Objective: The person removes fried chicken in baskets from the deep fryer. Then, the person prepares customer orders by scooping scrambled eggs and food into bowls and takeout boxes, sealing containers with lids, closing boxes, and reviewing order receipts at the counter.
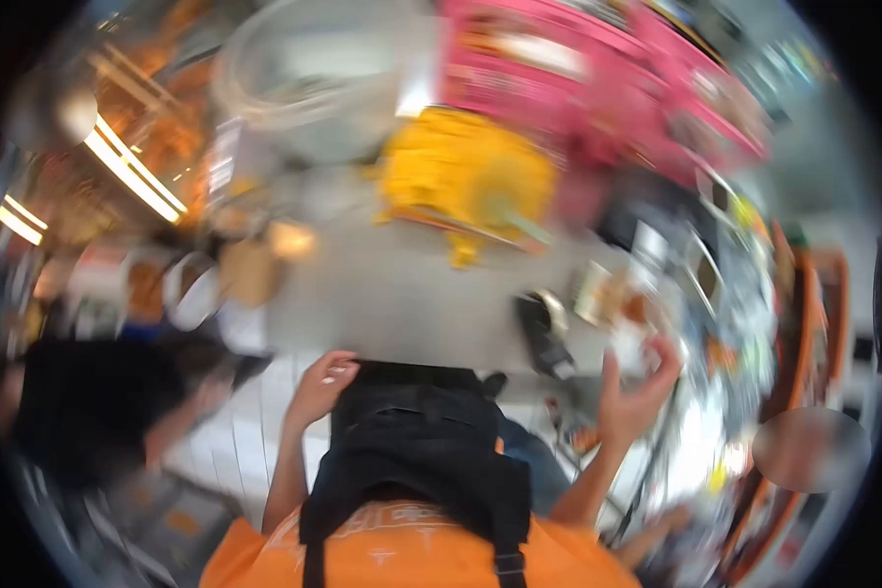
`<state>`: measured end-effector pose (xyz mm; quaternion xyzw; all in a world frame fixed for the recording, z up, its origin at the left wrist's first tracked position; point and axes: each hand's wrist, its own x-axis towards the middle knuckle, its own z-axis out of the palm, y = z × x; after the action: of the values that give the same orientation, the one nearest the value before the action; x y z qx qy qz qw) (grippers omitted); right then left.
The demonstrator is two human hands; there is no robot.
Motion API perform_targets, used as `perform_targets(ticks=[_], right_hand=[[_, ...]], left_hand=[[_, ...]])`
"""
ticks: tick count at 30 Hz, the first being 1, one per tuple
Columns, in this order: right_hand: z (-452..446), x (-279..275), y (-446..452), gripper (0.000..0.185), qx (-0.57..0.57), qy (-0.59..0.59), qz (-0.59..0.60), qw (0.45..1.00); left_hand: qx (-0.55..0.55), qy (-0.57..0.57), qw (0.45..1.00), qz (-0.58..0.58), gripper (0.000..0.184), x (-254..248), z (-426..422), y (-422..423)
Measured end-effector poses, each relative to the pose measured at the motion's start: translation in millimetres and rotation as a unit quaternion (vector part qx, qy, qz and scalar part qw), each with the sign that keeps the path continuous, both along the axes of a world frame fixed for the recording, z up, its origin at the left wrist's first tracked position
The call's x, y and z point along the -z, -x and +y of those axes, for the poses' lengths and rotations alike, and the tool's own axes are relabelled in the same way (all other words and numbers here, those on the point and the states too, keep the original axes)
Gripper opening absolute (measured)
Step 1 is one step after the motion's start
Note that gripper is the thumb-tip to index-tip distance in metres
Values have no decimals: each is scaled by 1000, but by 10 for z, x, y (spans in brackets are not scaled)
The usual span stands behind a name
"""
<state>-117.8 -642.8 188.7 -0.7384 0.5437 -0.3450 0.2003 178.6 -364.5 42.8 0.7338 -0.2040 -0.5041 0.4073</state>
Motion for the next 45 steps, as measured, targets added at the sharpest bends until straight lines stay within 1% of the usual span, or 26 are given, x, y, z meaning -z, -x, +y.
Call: perform_targets(ticks=[1, 2, 4, 5, 6, 8, 9, 11, 12, 14, 16, 18, 19, 21, 22, 24, 25, 27, 28, 30, 34, 36, 38, 42, 43, 45], right_hand=[[183, 238, -143, 66, -90, -138, -75, 984], [347, 486, -340, 59, -171, -278, -132, 936], [618, 743, -1059, 54, -366, -382, -65, 846], [781, 917, -1372, 58, -439, -358, -51, 822], [926, 1098, -1702, 61, -500, -324, -37, 802], [1261, 1283, -2452, 69, -564, -204, -80, 796], [1412, 1371, -2873, 82, -552, -159, -83, 814], [1597, 1394, -3644, 95, -516, -13, -103, 850], [1598, 1486, -3863, 95, -510, -6, -100, 854], [1612, 1652, -4157, 104, -557, -90, 9, 826], [1571, 1755, -3994, 104, -528, -60, 16, 847], [1369, 1709, -3702, 102, -477, -14, 33, 878], [1192, 1631, -3461, 101, -445, -2, 60, 894], [852, 1492, -2943, 98, -386, -68, 75, 917], [684, 1466, -2738, 98, -370, -73, 93, 922], [382, 1468, -2457, 96, -383, -58, 73, 919], [358, 1380, -2408, 96, -371, -65, 81, 923], [396, 1134, -2477, 96, -344, -164, -34, 924], [396, 1163, -2517, 96, -342, -170, -39, 923], [385, 1261, -2602, 97, -428, -32, 91, 898], [433, 1392, -2525, 101, -441, 27, 109, 890], [579, 1078, -2054, 98, -374, -3, -2, 927], [761, 835, -1414, 90, -292, -103, 7, 951], [1247, 1046, -160, 69, -136, -239, -75, 959], [1360, 1111, -51, 69, -144, -234, -77, 959], [1520, 1191, -20, 66, -92, -297, -105, 945]], left_hand=[[-31, -15, 997, -73, 30, 28, 105, 57], [-79, 2, 989, -129, 27, 82, 209, 92], [-206, -51, 949, -234, 18, -23, 371, -71], [-245, -32, 908, -339, 14, 17, 529, -194], [-270, -23, 877, -397, 15, 42, 667, -352], [-229, -36, 855, -465, 19, 27, 764, -573], [-231, -30, 855, -464, 19, 74, 748, -613], [-163, -83, 804, -565, 24, 179, 618, -707], [-161, -74, 806, -565, 24, 253, 595, -755], [-166, -96, 795, -575, 27, 404, 567, -819], [-183, -47, 800, -569, 28, 557, 505, -774], [-134, 29, 859, -493, 31, 654, 450, -641], [-128, 34, 871, -474, 31, 683, 393, -533], [-49, 204, 906, -367, 33, 696, 181, -374], [-40, 212, 913, -346, 33, 708, 99, -325], [-43, 253, 937, -238, 39, 724, -93, -288], [-28, 238, 952, -191, 44, 706, -150, -332], [-17, 241, 959, -149, 48, 526, -192, -424], [-16, 245, 962, -121, 52, 468, -188, -462], [1, 228, 965, -130, 55, 470, -172, -454], [-10, 219, 961, -166, 52, 426, -184, -356], [-12, 205, 965, -165, 53, 445, -177, -328], [-41, 230, 959, -161, 53, 503, -164, -308], [-94, 259, 951, -137, 48, 581, -46, -373], [-115, 268, 944, -158, 43, 627, 4, -409], [-147, 245, 941, -180, 41, 745, 101, -479]])
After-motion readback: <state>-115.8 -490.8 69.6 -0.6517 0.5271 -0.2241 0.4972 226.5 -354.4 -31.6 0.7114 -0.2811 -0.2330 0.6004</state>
